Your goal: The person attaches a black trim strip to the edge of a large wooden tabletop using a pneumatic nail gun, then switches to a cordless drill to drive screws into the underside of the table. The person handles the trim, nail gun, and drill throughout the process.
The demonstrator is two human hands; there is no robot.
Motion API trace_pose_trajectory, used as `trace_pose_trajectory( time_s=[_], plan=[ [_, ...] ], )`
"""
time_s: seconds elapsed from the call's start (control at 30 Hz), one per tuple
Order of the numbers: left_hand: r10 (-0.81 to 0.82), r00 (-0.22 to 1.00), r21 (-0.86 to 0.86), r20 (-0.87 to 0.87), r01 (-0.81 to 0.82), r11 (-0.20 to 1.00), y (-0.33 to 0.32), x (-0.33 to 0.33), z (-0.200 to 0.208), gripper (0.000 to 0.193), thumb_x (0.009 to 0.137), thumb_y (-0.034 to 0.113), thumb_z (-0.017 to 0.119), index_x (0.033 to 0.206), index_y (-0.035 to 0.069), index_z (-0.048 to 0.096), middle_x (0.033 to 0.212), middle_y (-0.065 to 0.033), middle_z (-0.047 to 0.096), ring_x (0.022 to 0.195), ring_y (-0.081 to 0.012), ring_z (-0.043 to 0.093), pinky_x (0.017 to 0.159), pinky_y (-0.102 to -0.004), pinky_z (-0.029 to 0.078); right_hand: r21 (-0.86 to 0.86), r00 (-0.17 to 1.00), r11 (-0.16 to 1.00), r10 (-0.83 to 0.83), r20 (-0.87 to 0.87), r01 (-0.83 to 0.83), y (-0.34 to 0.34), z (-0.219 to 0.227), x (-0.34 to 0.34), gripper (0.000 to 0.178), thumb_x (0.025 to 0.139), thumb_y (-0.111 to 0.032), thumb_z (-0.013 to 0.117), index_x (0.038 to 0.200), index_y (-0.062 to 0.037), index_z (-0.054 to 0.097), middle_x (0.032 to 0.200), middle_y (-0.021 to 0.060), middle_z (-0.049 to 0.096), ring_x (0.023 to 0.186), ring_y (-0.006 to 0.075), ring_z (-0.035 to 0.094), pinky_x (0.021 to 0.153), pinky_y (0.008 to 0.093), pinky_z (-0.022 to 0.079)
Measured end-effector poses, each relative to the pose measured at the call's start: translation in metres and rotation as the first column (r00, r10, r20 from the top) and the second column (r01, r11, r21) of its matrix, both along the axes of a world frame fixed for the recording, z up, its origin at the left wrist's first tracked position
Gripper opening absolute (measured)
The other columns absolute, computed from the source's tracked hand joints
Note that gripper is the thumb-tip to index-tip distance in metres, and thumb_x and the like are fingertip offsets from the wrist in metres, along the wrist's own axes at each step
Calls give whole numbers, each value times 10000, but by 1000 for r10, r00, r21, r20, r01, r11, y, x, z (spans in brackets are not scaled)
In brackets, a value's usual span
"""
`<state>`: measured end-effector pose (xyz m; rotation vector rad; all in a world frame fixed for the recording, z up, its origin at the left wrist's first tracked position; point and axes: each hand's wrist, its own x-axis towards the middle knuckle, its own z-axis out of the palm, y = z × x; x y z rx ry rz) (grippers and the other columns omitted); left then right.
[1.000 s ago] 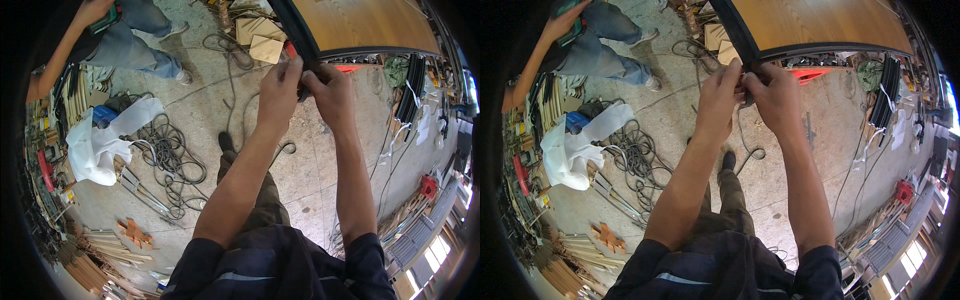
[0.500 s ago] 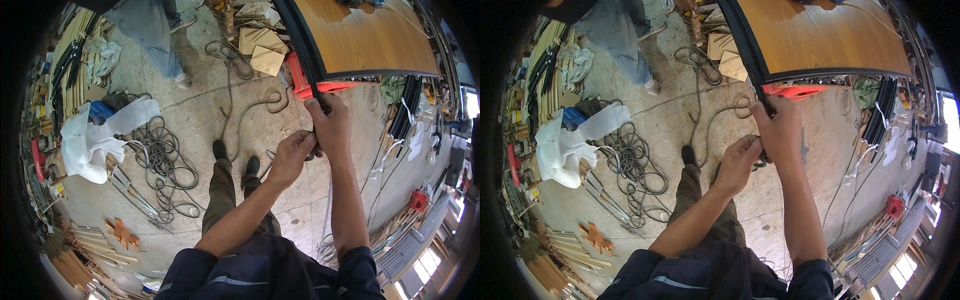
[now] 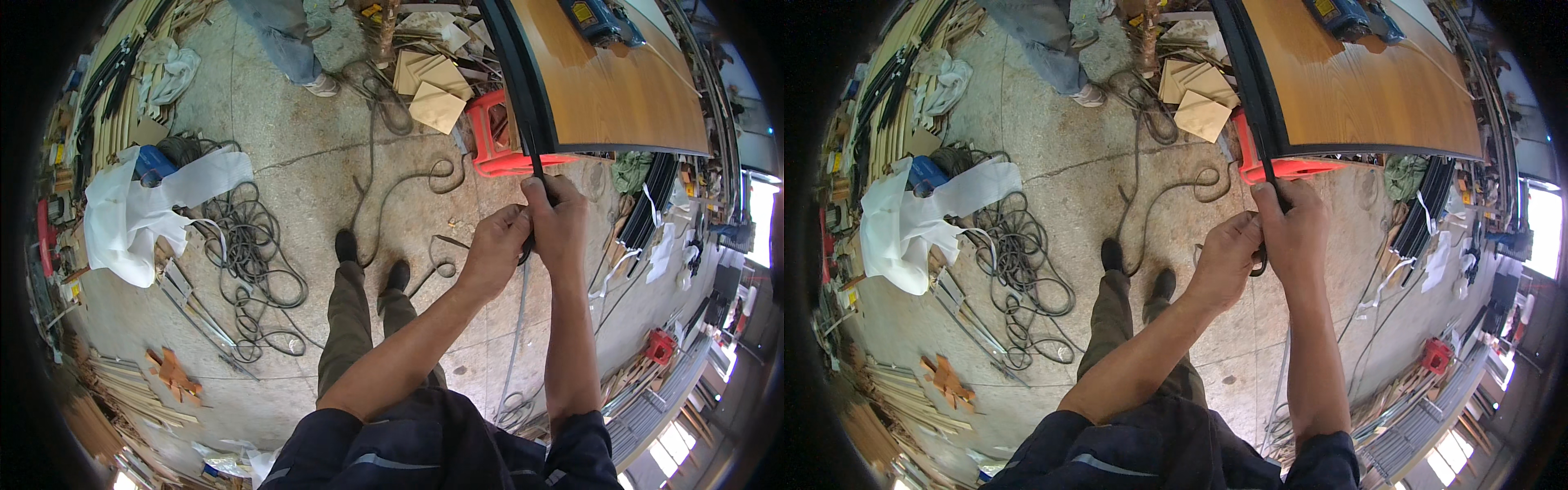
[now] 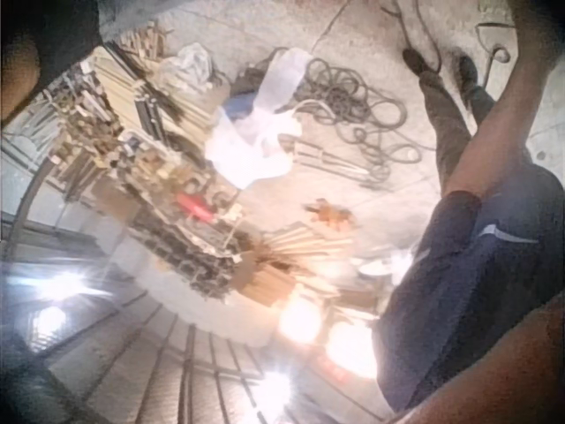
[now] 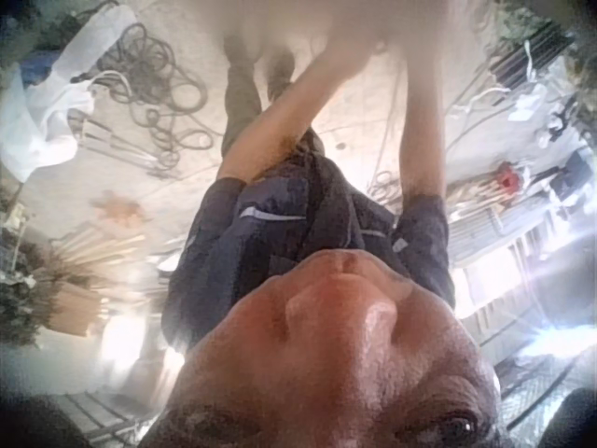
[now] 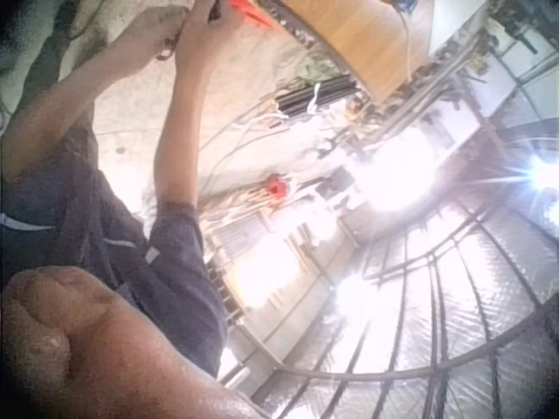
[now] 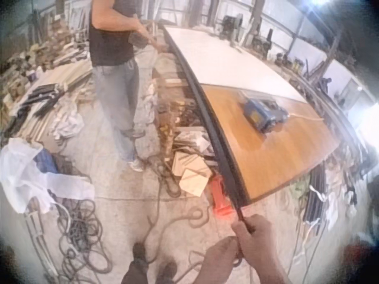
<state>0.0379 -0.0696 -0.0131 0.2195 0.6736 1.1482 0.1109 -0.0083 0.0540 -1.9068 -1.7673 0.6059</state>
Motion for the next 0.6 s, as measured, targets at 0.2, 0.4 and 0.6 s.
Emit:
trace_pose_trajectory(
  time_s=[0.2, 0.4, 0.6],
  plan=[
    [57, 998, 45, 30, -59, 997, 24, -15, 8, 257, 1048, 248, 491, 973, 27, 598, 774, 21, 559, 617, -52, 438, 537, -226, 338, -32, 998, 999, -23, 51, 24, 14, 10, -19, 315, 876, -261, 668, 894, 54, 681, 690, 146, 628, 616, 167, 568, 604, 343, 452],
    [27, 999, -33, 40, -26, 999, 21, -13, 10, 240, 1044, 216, 481, 1041, 11, 607, 784, 17, 552, 647, -44, 432, 562, -226, 342, -9, 997, 998, -67, -28, 67, 1, 11, -18, 312, 875, -276, 651, 885, 33, 696, 778, 240, 618, 781, 349, 625, 727, 413, 477],
    [-18, 945, 221, -327, 95, 971, -1, -22, -7, 302, 1053, 215, 476, 1016, -49, 619, 832, -58, 629, 819, -122, 604, 766, -268, 495, 0, 990, 1000, -20, 137, 20, 17, 4, -17, 334, 889, -279, 655, 902, 53, 681, 694, 142, 612, 639, 176, 589, 625, 349, 463]
  ],
)
